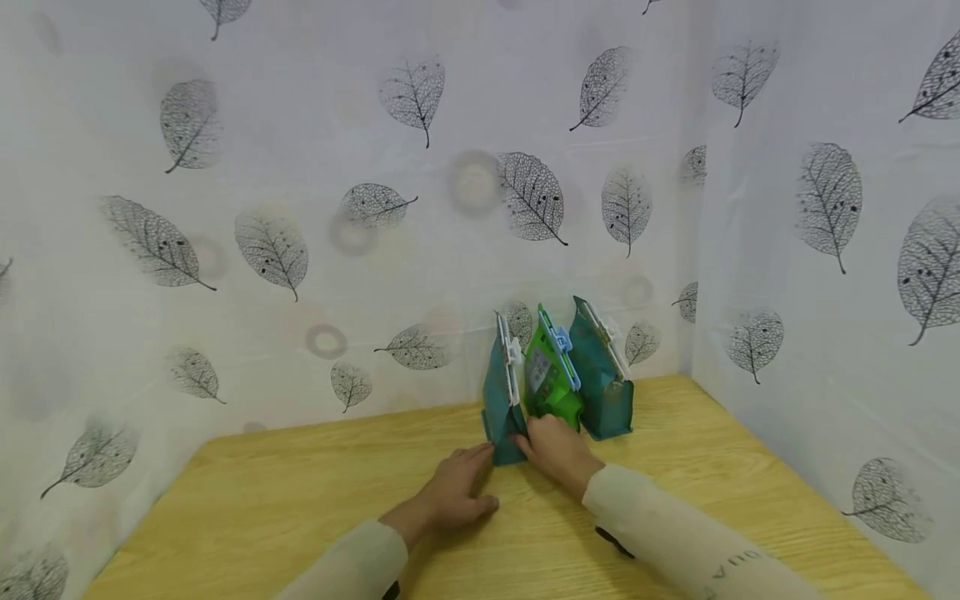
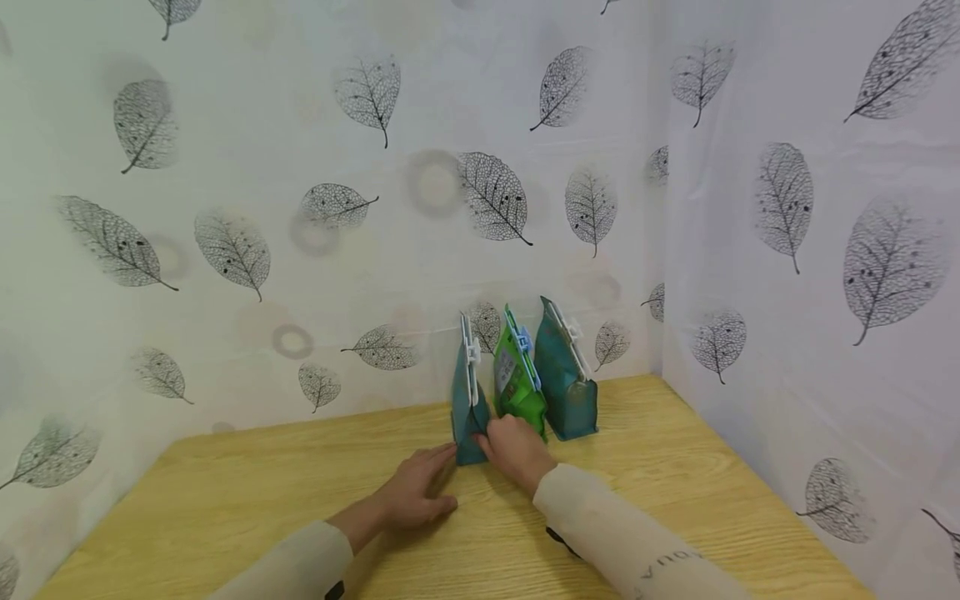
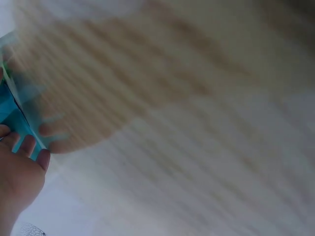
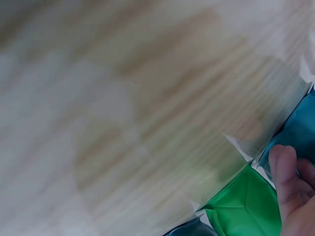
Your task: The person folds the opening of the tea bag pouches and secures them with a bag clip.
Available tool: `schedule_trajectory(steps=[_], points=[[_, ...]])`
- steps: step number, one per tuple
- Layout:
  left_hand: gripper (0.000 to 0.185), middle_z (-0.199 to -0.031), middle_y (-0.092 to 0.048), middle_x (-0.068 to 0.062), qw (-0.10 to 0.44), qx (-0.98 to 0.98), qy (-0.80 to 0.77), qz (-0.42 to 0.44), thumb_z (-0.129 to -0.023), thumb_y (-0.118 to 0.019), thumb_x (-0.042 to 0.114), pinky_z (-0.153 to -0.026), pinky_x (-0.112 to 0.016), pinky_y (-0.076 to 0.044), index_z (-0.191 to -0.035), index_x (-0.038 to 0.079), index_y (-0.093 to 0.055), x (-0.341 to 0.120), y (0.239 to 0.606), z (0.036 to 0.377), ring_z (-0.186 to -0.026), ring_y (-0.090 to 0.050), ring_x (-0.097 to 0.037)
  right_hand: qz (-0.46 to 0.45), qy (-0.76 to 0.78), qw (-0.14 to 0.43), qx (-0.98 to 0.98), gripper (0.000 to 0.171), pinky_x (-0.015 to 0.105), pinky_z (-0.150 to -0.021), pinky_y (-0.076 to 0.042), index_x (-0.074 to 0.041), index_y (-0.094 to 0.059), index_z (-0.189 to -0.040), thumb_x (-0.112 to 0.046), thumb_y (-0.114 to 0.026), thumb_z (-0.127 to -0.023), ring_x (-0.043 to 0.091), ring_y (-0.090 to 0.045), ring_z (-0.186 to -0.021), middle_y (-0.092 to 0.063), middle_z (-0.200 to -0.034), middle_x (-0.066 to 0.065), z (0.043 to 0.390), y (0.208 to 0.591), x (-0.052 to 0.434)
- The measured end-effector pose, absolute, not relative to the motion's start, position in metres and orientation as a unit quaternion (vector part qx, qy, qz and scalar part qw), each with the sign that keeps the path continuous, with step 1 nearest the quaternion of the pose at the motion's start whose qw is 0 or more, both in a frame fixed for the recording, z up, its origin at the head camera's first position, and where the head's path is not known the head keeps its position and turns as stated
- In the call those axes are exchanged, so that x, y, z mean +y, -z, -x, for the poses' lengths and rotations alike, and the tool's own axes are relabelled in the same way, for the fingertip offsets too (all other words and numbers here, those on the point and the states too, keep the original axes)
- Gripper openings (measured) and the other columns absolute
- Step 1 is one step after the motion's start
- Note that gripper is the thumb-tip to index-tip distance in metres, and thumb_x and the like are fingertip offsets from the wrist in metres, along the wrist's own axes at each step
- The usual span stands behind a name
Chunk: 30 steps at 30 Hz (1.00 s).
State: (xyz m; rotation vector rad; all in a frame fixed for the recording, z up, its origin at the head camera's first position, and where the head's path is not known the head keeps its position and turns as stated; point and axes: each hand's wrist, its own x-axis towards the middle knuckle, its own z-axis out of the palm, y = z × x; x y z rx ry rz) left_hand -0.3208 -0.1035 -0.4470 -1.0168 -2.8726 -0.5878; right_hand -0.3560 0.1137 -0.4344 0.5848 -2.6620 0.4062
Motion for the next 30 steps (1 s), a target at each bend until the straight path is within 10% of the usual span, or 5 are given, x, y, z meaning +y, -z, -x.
schedule_trajectory(steps=[30], points=[[0.069,-0.155,-0.042,-0.016,0.033,-0.932,0.155,0.326,-0.097,-0.057,0.046,-0.107,-0.066,-0.035,-0.149,0.003,-0.044,-0.130,0.443,0.313,-0.136,-0.043,-0.042,-0.295,-0.076,0.232,-0.924,0.015,0.032,-0.052,-0.049,-0.016,-0.059,-0.081,-0.018,-0.066,-0.095,0.013,-0.061,-0.059,-0.062,-0.071,-0.003,0.340,0.437,0.150]])
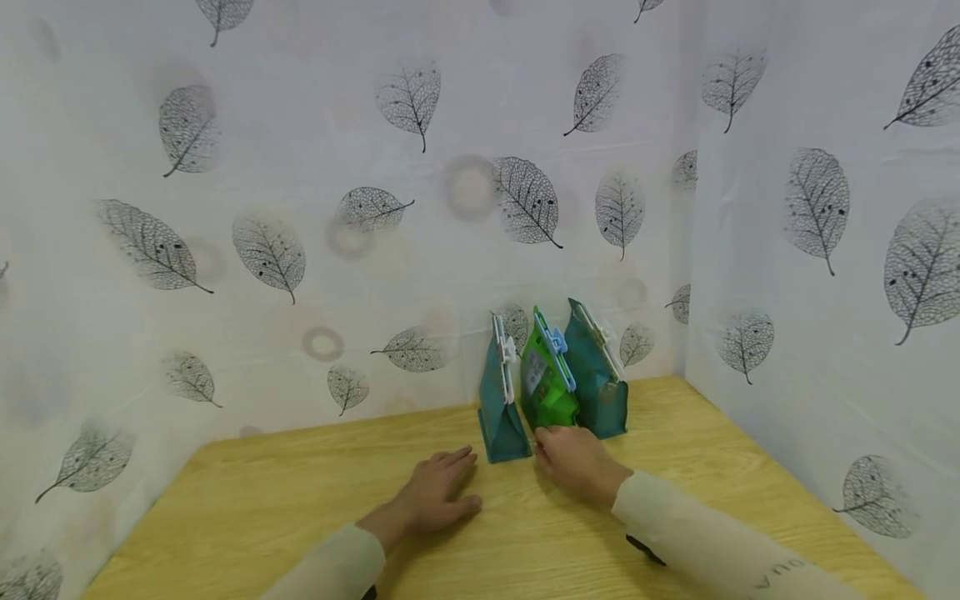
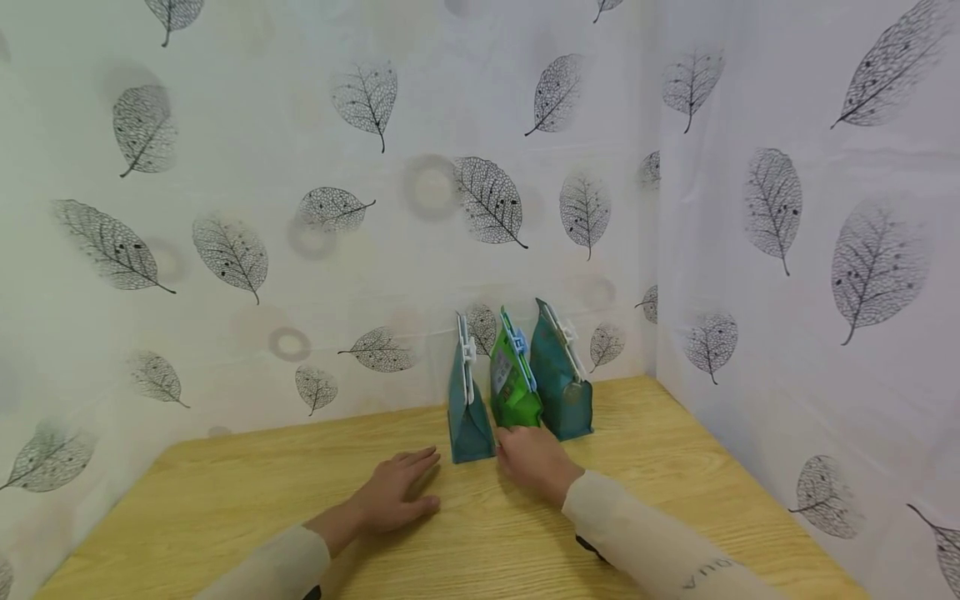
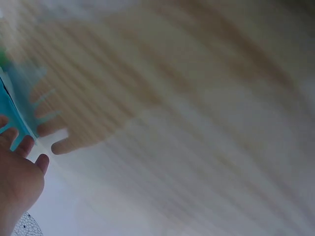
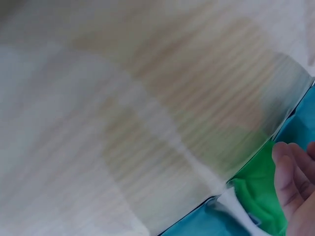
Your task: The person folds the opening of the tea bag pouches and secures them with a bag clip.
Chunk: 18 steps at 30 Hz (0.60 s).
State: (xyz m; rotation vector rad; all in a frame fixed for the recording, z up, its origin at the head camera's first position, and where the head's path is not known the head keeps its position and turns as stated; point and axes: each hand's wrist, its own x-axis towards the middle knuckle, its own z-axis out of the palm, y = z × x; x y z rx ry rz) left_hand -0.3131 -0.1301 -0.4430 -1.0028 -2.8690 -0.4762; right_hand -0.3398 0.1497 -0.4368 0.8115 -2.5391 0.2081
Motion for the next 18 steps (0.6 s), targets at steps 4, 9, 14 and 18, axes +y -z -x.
schedule_trajectory(steps=[4,9,14,18], points=[[0.068,-0.155,-0.043,-0.017,0.038,-0.934,0.157,0.320,-0.097,-0.056,0.047,-0.107,-0.065,-0.034,-0.148,0.002,-0.045,-0.139,0.443,0.312,-0.137,-0.044,-0.041,-0.296,-0.069,0.235,-0.923,0.016,0.031,-0.051,-0.048,-0.016,-0.058,-0.080,-0.018,-0.067,-0.093,0.013,-0.059,-0.057,-0.060,-0.069,-0.003,0.340,0.437,0.163],[0.068,-0.154,-0.044,-0.018,0.041,-0.936,0.167,0.306,-0.098,-0.053,0.048,-0.108,-0.066,-0.033,-0.147,0.002,-0.045,-0.152,0.444,0.313,-0.137,-0.043,-0.043,-0.291,-0.065,0.240,-0.924,0.017,0.030,-0.052,-0.046,-0.018,-0.057,-0.078,-0.019,-0.067,-0.092,0.010,-0.057,-0.058,-0.058,-0.067,-0.006,0.338,0.437,0.181],[0.066,-0.155,-0.042,-0.019,0.037,-0.939,0.186,0.286,-0.099,-0.053,0.045,-0.108,-0.069,-0.030,-0.147,0.001,-0.045,-0.166,0.445,0.312,-0.139,-0.040,-0.043,-0.274,-0.066,0.241,-0.929,0.017,0.027,-0.051,-0.043,-0.019,-0.058,-0.078,-0.021,-0.068,-0.092,0.006,-0.052,-0.057,-0.054,-0.067,-0.010,0.338,0.440,0.198],[0.068,-0.154,-0.042,-0.020,0.046,-0.942,0.179,0.281,-0.099,-0.054,0.048,-0.108,-0.069,-0.030,-0.147,0.001,-0.046,-0.178,0.446,0.310,-0.139,-0.040,-0.044,-0.258,-0.056,0.241,-0.934,0.017,0.025,-0.050,-0.042,-0.019,-0.059,-0.079,-0.023,-0.069,-0.092,0.004,-0.050,-0.056,-0.054,-0.067,-0.011,0.339,0.443,0.213]])
